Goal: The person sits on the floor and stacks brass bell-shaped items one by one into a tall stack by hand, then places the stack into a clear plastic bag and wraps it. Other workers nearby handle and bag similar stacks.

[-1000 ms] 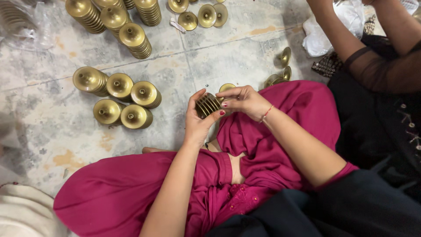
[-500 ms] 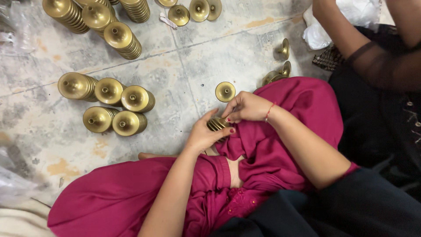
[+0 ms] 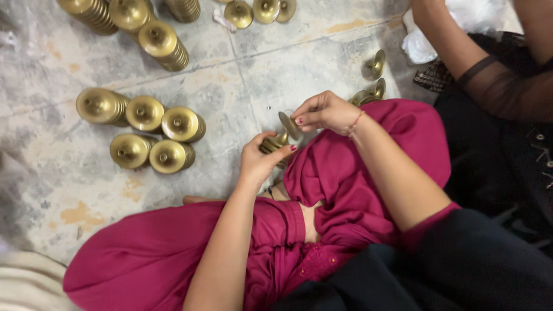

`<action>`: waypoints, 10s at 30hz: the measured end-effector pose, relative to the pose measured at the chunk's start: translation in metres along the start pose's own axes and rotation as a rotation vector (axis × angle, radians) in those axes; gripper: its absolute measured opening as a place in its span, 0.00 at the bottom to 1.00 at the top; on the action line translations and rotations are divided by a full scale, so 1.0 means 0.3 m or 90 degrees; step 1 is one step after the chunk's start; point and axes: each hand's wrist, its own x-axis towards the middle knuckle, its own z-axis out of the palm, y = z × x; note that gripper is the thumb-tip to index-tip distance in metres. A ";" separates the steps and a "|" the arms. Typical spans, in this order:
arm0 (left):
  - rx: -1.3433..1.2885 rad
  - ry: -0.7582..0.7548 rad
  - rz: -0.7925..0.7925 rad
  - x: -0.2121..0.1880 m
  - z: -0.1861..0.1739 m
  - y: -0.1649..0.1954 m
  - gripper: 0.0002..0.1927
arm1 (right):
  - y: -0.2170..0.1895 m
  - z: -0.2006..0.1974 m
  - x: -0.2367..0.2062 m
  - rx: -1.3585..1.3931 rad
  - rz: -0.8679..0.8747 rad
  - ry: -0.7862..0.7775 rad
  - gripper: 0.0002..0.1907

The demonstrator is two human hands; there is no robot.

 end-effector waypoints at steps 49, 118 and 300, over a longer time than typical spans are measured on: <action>-0.155 0.250 -0.123 0.081 -0.116 -0.028 0.26 | 0.075 0.285 0.198 -0.664 -0.422 0.017 0.33; 0.018 0.120 -0.035 0.042 -0.070 0.009 0.26 | 0.008 0.185 0.116 -0.413 -0.132 0.191 0.14; 0.693 -0.275 0.434 -0.471 0.123 0.445 0.33 | 0.018 -0.686 -0.260 -0.802 -0.154 0.451 0.40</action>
